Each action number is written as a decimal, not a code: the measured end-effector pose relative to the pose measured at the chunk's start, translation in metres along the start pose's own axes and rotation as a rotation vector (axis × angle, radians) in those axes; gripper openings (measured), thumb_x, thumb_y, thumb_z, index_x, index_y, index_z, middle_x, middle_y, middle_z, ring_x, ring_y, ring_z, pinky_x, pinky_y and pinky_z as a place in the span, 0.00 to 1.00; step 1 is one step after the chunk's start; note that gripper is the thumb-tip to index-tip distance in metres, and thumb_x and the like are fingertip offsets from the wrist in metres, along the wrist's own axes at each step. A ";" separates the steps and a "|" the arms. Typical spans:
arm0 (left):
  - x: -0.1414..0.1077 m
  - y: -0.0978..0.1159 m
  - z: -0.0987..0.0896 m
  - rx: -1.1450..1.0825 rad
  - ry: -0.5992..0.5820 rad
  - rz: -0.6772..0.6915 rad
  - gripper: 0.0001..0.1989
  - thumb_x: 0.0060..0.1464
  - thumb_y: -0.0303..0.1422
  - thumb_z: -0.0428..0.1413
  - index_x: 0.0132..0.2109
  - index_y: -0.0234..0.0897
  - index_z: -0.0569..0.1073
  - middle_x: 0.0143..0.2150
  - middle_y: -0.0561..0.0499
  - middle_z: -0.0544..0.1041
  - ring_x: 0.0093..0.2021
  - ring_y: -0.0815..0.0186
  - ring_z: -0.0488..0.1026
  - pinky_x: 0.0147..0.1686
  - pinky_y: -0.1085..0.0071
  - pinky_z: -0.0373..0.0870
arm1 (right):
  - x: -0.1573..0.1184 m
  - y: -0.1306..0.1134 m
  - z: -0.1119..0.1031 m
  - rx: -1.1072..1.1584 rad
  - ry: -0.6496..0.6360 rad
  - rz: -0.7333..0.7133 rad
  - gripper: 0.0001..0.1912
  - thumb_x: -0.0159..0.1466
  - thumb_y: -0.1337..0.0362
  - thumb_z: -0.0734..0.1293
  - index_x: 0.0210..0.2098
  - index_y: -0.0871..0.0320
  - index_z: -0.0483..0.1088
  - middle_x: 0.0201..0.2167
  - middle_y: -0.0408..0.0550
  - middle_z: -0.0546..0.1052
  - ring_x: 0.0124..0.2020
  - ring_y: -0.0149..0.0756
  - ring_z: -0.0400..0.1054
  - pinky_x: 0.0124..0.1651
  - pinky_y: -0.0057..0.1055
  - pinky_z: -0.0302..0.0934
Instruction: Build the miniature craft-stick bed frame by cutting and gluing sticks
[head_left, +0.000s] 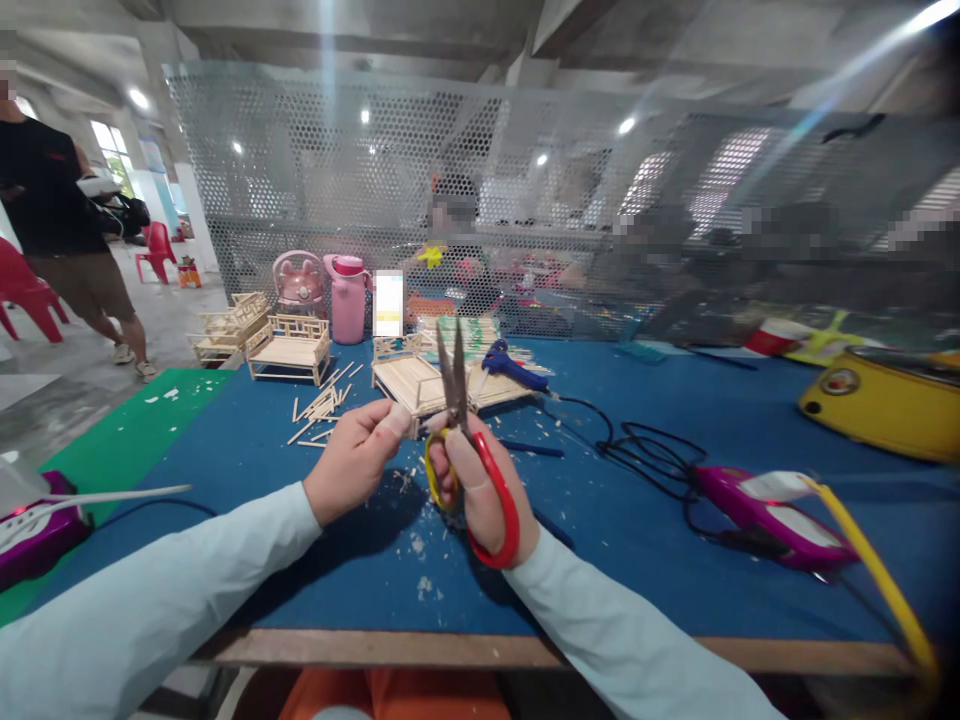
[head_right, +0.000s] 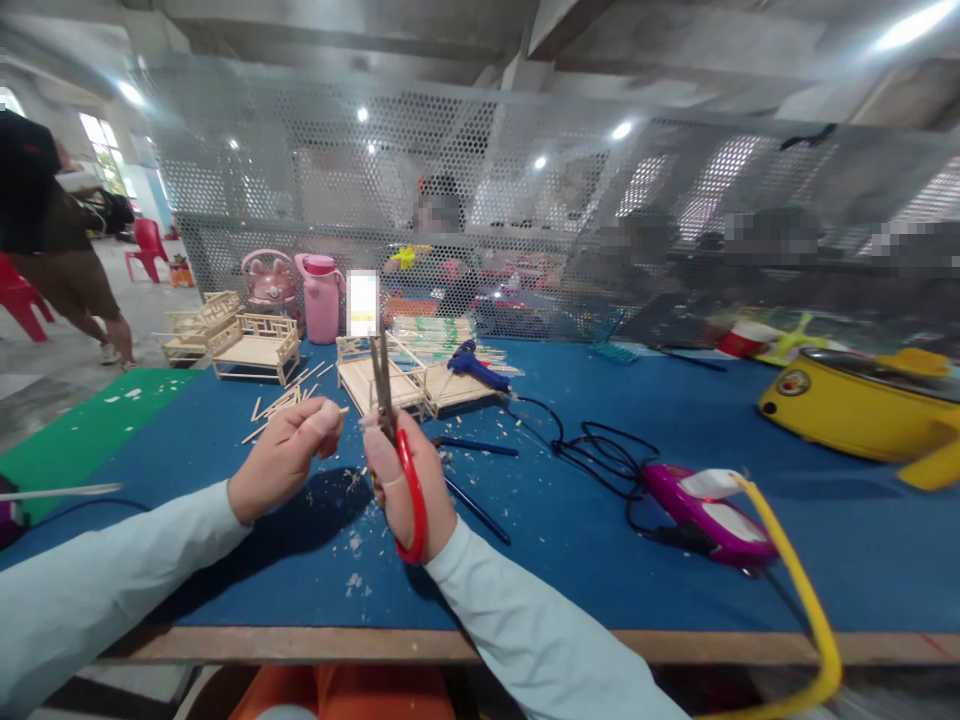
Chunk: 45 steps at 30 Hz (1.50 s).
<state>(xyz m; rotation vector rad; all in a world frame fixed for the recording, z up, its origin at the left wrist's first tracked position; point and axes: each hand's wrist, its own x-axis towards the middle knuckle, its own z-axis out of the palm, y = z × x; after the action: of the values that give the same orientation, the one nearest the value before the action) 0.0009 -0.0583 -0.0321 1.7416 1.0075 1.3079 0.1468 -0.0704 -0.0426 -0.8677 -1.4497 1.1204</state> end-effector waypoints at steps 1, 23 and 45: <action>-0.001 -0.001 0.001 -0.018 -0.044 -0.005 0.20 0.57 0.46 0.46 0.23 0.38 0.58 0.20 0.57 0.57 0.23 0.72 0.55 0.25 0.73 0.54 | 0.002 -0.002 -0.001 0.045 0.033 0.023 0.21 0.57 0.43 0.64 0.37 0.54 0.61 0.20 0.36 0.62 0.17 0.24 0.53 0.18 0.24 0.50; -0.012 -0.014 0.017 -0.322 0.014 -0.125 0.14 0.52 0.43 0.57 0.32 0.34 0.72 0.31 0.52 0.71 0.31 0.70 0.65 0.32 0.73 0.62 | 0.006 0.000 -0.002 0.031 0.122 0.045 0.19 0.51 0.56 0.71 0.38 0.55 0.63 0.25 0.38 0.67 0.21 0.28 0.62 0.23 0.28 0.58; -0.002 0.002 0.003 -0.213 0.134 -0.038 0.26 0.52 0.55 0.51 0.24 0.34 0.67 0.19 0.56 0.63 0.21 0.73 0.59 0.23 0.75 0.57 | -0.004 -0.001 -0.003 -0.051 -0.292 -0.096 0.26 0.59 0.43 0.63 0.48 0.56 0.63 0.31 0.44 0.66 0.31 0.33 0.60 0.31 0.30 0.58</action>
<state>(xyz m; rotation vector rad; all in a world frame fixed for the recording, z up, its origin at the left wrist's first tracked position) 0.0039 -0.0611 -0.0314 1.4847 0.9332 1.4667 0.1508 -0.0741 -0.0429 -0.6813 -1.7472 1.1767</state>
